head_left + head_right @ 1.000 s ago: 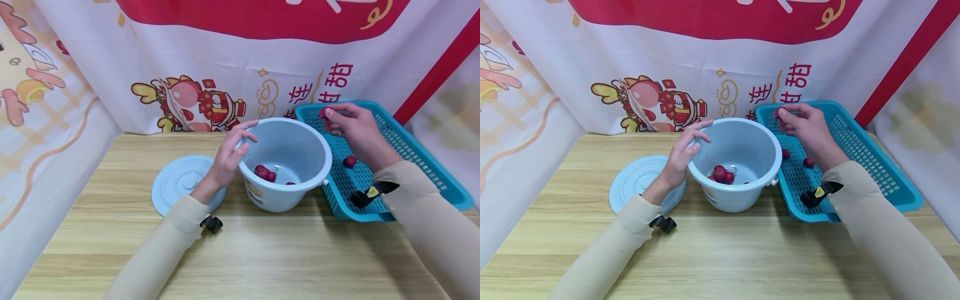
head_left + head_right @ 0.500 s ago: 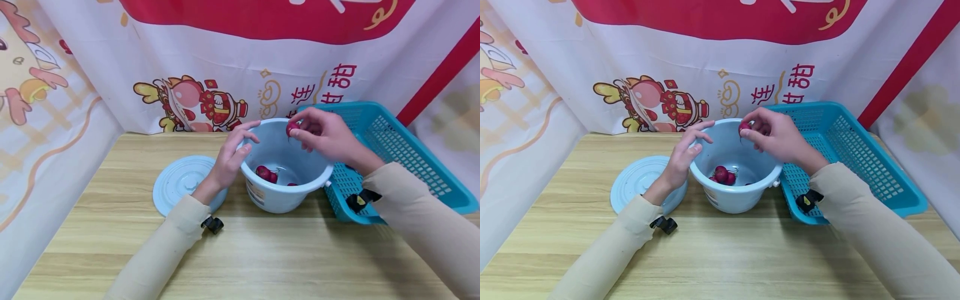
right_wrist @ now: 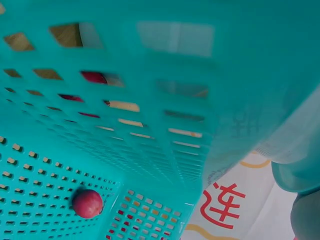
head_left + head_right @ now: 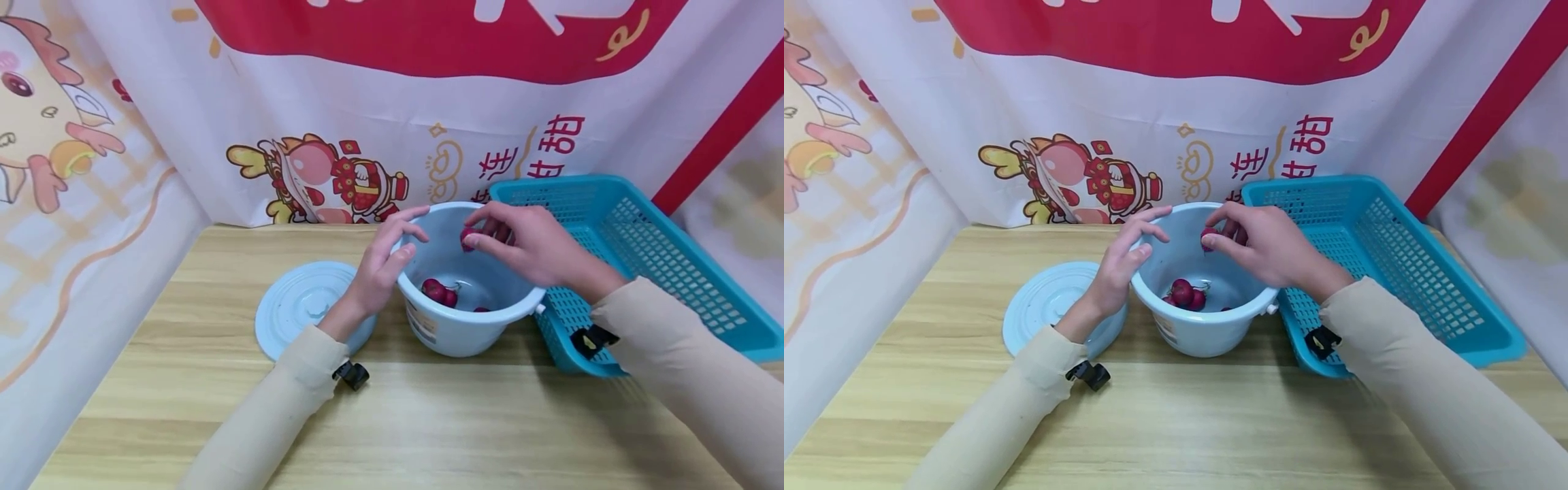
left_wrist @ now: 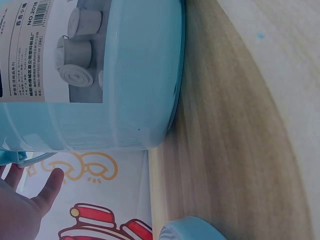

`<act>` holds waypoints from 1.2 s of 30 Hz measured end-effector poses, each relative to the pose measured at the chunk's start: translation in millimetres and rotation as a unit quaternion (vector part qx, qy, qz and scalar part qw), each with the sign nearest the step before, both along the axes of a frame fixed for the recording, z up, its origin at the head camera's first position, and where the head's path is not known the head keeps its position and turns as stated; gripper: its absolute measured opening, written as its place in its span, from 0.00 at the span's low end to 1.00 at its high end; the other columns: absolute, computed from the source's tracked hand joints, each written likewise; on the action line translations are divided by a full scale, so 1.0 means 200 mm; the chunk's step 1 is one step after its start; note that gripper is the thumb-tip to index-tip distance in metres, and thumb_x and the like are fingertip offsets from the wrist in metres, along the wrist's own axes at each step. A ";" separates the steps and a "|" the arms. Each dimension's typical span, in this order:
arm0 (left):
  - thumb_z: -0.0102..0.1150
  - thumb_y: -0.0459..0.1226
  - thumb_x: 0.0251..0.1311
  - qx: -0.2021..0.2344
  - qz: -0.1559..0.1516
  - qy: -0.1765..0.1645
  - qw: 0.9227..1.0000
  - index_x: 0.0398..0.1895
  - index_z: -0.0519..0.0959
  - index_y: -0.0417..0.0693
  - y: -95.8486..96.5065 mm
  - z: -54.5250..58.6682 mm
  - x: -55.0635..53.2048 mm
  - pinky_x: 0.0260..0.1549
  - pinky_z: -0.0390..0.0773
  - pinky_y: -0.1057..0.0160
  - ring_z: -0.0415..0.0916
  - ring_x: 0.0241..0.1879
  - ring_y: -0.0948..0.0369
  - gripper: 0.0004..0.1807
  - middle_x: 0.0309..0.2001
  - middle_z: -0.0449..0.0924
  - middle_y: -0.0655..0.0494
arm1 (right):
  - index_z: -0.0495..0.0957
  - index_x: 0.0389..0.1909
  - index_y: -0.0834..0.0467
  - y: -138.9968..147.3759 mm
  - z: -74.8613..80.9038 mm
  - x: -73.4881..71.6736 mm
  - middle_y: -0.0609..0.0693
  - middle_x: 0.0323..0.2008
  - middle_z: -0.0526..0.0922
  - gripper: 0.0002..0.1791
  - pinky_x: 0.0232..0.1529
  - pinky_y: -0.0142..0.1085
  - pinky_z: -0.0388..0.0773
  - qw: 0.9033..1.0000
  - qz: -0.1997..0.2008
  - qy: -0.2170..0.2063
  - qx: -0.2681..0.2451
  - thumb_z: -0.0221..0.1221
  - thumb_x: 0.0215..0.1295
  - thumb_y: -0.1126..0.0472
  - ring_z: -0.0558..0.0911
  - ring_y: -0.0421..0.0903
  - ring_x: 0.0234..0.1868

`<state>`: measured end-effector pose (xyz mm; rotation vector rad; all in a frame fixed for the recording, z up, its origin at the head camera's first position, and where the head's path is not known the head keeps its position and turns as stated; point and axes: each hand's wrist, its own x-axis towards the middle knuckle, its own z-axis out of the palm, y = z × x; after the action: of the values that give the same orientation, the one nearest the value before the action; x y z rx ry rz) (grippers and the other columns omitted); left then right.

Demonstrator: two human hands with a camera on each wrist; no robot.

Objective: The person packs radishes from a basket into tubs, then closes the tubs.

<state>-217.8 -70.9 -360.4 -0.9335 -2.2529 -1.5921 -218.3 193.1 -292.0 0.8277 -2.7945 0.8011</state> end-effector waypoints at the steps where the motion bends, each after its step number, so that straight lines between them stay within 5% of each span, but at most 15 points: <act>1: 0.42 0.43 0.72 0.000 0.000 -0.002 1.000 0.54 0.76 0.45 0.00 0.00 0.00 0.78 0.63 0.41 0.56 0.81 0.59 0.18 0.81 0.63 0.55 | 0.81 0.60 0.51 0.00 0.00 0.00 0.48 0.41 0.89 0.20 0.40 0.39 0.83 1.000 0.000 0.000 -0.001 0.68 0.71 0.51 0.84 0.45 0.39; 13: 0.41 0.44 0.73 -0.001 0.005 0.005 1.000 0.54 0.76 0.44 -0.01 0.00 0.01 0.79 0.62 0.41 0.56 0.81 0.60 0.19 0.80 0.63 0.56 | 0.86 0.54 0.52 -0.01 0.00 -0.01 0.49 0.39 0.89 0.15 0.39 0.40 0.82 1.000 0.000 0.001 -0.016 0.67 0.72 0.52 0.84 0.46 0.38; 17: 0.41 0.44 0.72 -0.001 0.000 0.006 1.000 0.54 0.76 0.44 0.00 -0.01 0.00 0.78 0.62 0.40 0.56 0.81 0.59 0.19 0.81 0.63 0.56 | 0.87 0.53 0.51 0.03 0.01 -0.01 0.49 0.40 0.89 0.14 0.38 0.38 0.81 0.998 0.006 -0.031 -0.045 0.67 0.71 0.51 0.83 0.47 0.38; 23: 0.40 0.45 0.72 0.003 0.001 0.011 1.000 0.53 0.76 0.43 0.00 -0.01 -0.01 0.79 0.60 0.40 0.56 0.81 0.58 0.20 0.80 0.64 0.54 | 0.86 0.57 0.55 0.13 0.06 -0.02 0.54 0.49 0.89 0.16 0.43 0.36 0.88 0.980 0.036 -0.119 -0.154 0.68 0.70 0.58 0.87 0.51 0.43; 28: 0.41 0.45 0.72 0.004 -0.002 0.009 1.000 0.53 0.76 0.43 0.00 0.00 0.00 0.79 0.61 0.41 0.56 0.81 0.59 0.19 0.80 0.64 0.52 | 0.83 0.60 0.57 0.30 0.07 -0.04 0.54 0.52 0.89 0.18 0.46 0.39 0.90 0.963 0.036 -0.137 -0.230 0.67 0.71 0.62 0.90 0.52 0.43; 32: 0.41 0.44 0.72 0.005 0.000 0.007 1.000 0.53 0.76 0.43 0.01 0.00 0.00 0.78 0.62 0.40 0.56 0.81 0.59 0.19 0.80 0.64 0.53 | 0.81 0.65 0.54 0.50 0.03 -0.08 0.46 0.54 0.88 0.22 0.47 0.38 0.90 0.966 -0.016 -0.152 -0.208 0.67 0.71 0.59 0.90 0.48 0.47; 36: 0.41 0.44 0.72 0.006 0.002 0.005 1.000 0.53 0.76 0.43 0.01 0.00 0.00 0.78 0.62 0.41 0.56 0.81 0.59 0.19 0.80 0.64 0.55 | 0.79 0.67 0.48 0.70 -0.07 -0.14 0.44 0.60 0.85 0.28 0.49 0.40 0.89 0.974 -0.075 -0.182 -0.114 0.71 0.68 0.51 0.87 0.45 0.54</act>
<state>-217.0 -69.3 -361.0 -0.9315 -2.2346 -1.5937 -246.5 334.0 -305.5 0.4652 -2.9370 1.3334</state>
